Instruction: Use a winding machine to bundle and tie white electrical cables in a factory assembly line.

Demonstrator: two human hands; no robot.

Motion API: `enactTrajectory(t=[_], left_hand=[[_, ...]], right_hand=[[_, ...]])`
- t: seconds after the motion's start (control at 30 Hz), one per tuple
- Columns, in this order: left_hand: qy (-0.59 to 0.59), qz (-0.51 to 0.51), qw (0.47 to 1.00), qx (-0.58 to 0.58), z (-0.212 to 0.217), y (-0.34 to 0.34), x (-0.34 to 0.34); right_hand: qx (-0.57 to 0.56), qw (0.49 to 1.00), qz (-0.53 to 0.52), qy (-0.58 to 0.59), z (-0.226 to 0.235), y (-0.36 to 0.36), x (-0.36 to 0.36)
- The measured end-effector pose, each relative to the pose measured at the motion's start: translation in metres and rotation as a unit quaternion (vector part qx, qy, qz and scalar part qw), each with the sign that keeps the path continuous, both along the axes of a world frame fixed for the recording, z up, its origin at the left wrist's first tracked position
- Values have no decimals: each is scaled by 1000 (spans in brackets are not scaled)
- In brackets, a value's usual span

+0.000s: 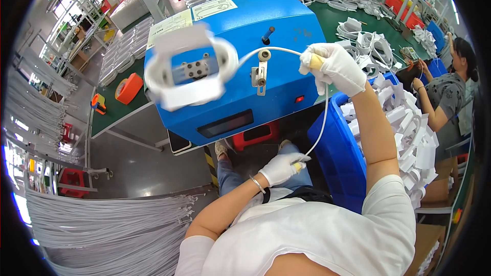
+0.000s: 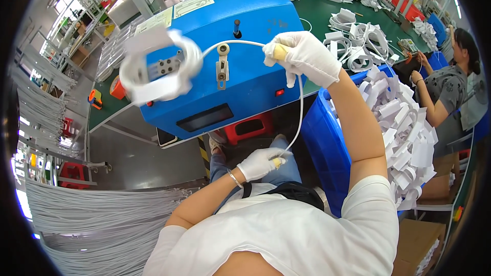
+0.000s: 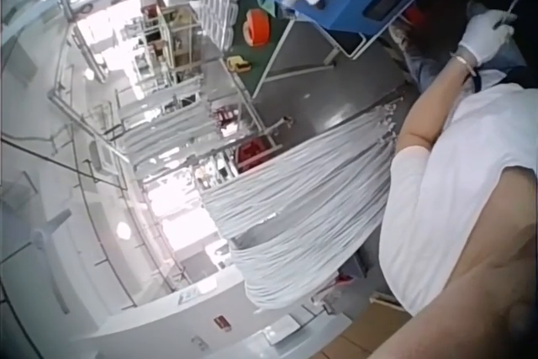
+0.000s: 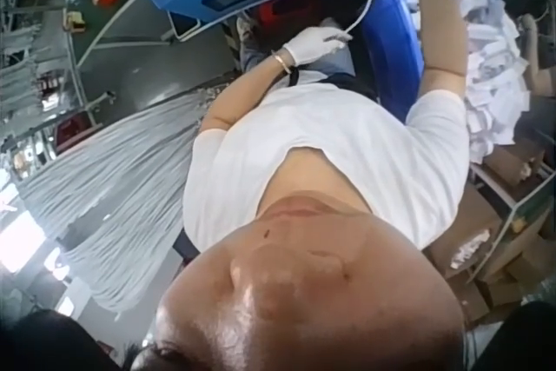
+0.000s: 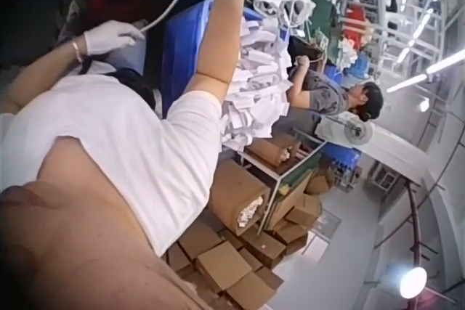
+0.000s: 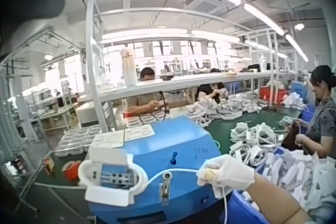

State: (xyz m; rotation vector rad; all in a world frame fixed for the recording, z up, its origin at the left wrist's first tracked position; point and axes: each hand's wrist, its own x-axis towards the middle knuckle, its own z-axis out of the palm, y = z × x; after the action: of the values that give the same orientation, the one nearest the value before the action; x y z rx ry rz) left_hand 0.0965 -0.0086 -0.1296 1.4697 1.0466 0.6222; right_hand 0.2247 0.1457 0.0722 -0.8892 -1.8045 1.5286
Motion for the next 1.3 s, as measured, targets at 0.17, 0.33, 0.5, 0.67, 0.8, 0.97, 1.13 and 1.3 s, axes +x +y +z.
enactTrajectory(t=[0.17, 0.33, 0.5, 0.67, 0.8, 0.97, 1.13, 1.3], left_hand=[[46, 11, 998, 44, 30, 7, -20], [279, -168, 929, 177, 132, -9, -80], [189, -40, 960, 205, 269, -17, -151], [287, 177, 818, 466, 316, 38, -177], [214, 168, 838, 473, 310, 42, -174], [180, 257, 872, 376, 304, -1, -176], [153, 129, 927, 318, 265, -52, -172], [-40, 200, 974, 96, 167, -42, -151]], right_hand=[[50, 999, -1, -2, 11, -13, -15], [200, 974, -27, -101, 13, 5, -25], [695, 703, -93, -120, 24, 55, -27], [812, 574, -45, -99, 62, 92, -93], [800, 583, -55, -135, 64, 87, -93], [763, 610, -70, -203, 44, 77, -41], [639, 737, -108, -192, 25, 7, 14], [201, 960, 40, -190, -26, -56, 31]])
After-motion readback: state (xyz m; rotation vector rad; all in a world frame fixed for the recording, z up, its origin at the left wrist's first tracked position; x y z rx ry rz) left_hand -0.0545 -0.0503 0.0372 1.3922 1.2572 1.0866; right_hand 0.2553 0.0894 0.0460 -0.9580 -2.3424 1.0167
